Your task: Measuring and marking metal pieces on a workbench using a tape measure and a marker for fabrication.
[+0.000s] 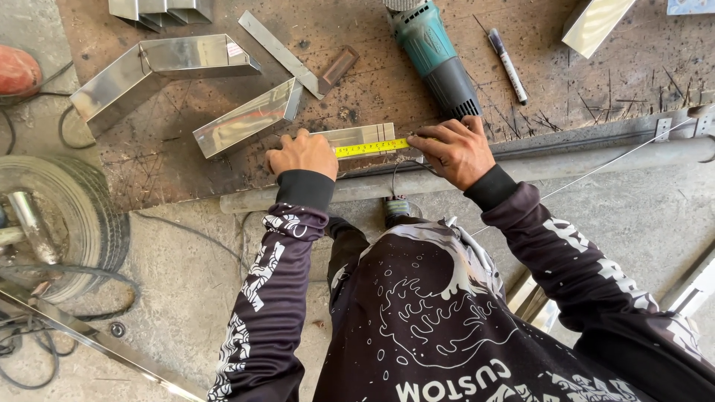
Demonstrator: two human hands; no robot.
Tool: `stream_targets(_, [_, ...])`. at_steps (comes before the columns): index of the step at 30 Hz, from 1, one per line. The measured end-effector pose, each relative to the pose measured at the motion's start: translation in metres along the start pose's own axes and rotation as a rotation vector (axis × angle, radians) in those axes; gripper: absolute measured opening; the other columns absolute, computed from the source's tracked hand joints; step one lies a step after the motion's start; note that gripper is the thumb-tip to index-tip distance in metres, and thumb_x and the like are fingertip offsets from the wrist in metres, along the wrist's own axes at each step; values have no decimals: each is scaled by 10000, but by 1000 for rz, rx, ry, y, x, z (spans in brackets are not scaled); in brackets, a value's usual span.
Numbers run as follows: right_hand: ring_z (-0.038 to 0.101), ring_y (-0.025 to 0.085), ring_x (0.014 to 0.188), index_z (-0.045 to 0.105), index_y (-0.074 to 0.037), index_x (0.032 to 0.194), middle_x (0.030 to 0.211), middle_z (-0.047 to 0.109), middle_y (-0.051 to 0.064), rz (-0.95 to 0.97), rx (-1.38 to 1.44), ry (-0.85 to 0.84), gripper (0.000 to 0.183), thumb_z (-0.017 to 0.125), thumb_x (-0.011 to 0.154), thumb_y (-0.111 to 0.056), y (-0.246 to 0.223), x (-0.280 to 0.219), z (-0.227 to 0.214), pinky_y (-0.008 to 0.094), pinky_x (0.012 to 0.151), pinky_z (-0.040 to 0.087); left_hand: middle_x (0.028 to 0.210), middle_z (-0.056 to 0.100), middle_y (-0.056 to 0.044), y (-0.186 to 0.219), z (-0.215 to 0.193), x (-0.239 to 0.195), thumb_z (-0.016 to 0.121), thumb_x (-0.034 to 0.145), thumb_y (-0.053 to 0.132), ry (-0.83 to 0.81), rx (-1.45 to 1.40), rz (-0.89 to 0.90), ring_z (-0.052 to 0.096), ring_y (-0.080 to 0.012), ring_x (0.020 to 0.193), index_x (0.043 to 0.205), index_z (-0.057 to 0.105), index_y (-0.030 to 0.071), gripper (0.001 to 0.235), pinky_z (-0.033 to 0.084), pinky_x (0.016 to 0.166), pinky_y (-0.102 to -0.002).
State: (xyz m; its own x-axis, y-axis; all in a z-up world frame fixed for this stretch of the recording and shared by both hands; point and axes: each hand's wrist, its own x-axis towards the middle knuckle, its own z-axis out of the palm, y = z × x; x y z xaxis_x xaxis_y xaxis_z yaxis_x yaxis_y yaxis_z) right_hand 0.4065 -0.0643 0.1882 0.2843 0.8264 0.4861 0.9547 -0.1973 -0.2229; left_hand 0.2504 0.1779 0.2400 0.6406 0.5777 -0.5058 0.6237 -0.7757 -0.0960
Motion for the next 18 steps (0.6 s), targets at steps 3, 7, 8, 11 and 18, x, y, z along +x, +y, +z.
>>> stream_targets(3, [681,146,998,744,-296,1066,1102,740,-55,0,1,-1,107,666,1014,-244,0,-1,1,346,868,357,1228,637,-109,-1,5,4,481,1030,424,-3,0,7,591,-376,1121,1143,749,151,400,495,694,-571])
stream_targets(7, [684,150,987,746,-292,1064,1092,742,-53,2,8,-1,105,660,1023,-251,-2,2,-2,344,861,356,1214,642,-114,-1,3,3,488,1027,416,-3,0,5,595,-380,1111,1131,752,147,390,498,685,-574])
stream_targets(8, [684,151,986,745,-290,1061,1092,741,-53,1,7,2,101,657,1026,-252,-2,2,-2,342,861,356,1213,645,-117,-1,2,2,493,1026,409,-2,1,9,597,-384,1108,1126,751,145,383,498,681,-576])
stream_targets(11, [684,150,987,743,-287,1058,1094,740,-52,-4,2,4,97,656,1028,-254,-1,2,-1,342,862,355,1211,650,-122,0,2,3,498,1024,398,0,2,14,600,-385,1106,1119,751,143,372,500,678,-575])
stream_targets(18, [683,155,978,744,-281,1062,1088,739,-48,-13,1,5,98,662,1022,-246,-1,3,-1,346,863,354,1217,650,-121,1,-3,-3,476,1022,384,14,-4,17,601,-381,1116,1114,746,143,373,491,715,-547])
